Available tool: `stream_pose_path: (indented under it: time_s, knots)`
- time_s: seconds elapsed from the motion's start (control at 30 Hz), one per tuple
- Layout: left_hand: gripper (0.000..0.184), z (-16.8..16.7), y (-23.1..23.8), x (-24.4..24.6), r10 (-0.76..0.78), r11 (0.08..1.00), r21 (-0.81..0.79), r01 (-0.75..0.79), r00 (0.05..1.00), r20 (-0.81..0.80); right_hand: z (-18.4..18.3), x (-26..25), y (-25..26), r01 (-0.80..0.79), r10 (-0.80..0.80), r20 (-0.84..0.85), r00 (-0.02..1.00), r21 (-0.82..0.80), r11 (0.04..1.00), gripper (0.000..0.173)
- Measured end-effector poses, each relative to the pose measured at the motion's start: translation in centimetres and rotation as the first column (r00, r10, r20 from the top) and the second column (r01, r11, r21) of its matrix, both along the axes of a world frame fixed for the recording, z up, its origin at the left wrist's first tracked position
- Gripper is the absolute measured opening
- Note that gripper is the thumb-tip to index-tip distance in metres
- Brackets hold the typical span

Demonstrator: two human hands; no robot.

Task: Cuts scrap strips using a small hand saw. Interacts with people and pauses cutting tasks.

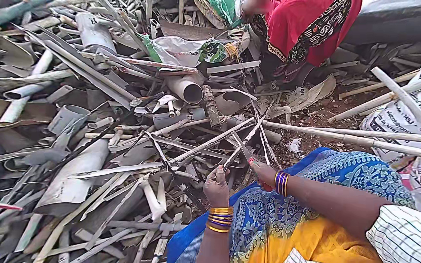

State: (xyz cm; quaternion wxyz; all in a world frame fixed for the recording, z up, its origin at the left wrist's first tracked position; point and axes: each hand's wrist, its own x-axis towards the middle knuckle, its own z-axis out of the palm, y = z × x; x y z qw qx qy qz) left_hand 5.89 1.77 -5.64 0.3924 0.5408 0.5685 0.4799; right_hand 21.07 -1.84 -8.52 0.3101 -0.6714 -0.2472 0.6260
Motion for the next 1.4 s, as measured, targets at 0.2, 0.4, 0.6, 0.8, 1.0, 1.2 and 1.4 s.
stream_pose_path:
  time_s: [0.2,0.4,0.6,0.8,1.0,1.2,1.4]
  knots:
    - [0.025,-0.7,0.4,0.3,0.037,0.999,-0.018,-0.037,0.999,0.014,2.3,-2.1,-1.7,-0.094,0.094,-0.056,0.994,0.000,0.996,0.048]
    - [0.028,-0.7,0.3,0.8,0.046,0.998,-0.042,-0.044,0.998,0.047,2.7,-1.8,-2.4,-0.148,0.151,-0.057,0.987,0.049,0.988,0.047]
    - [0.029,-0.5,0.2,1.3,0.049,0.998,-0.043,-0.044,0.992,0.118,0.5,0.5,0.4,-0.020,0.021,0.026,0.999,-0.031,0.999,0.051]
    - [0.034,-0.6,1.2,1.2,0.091,0.991,-0.108,-0.082,0.993,0.075,3.4,-2.4,-2.7,-0.298,0.297,0.013,0.955,0.064,0.953,0.045]
    - [0.034,0.3,0.5,1.6,0.076,0.992,-0.106,-0.061,0.987,0.144,0.1,1.9,1.1,-0.116,0.115,0.198,0.973,-0.006,0.993,0.055]
    - [0.034,-0.3,1.6,0.9,0.132,0.984,-0.137,-0.110,0.978,0.161,3.4,-1.8,-2.4,-0.346,0.341,0.075,0.937,0.069,0.936,0.044]
    - [0.030,-0.1,0.7,1.0,0.047,0.996,-0.076,-0.043,0.997,0.054,0.5,1.6,0.5,-0.103,0.107,0.150,0.983,-0.037,0.994,0.055]
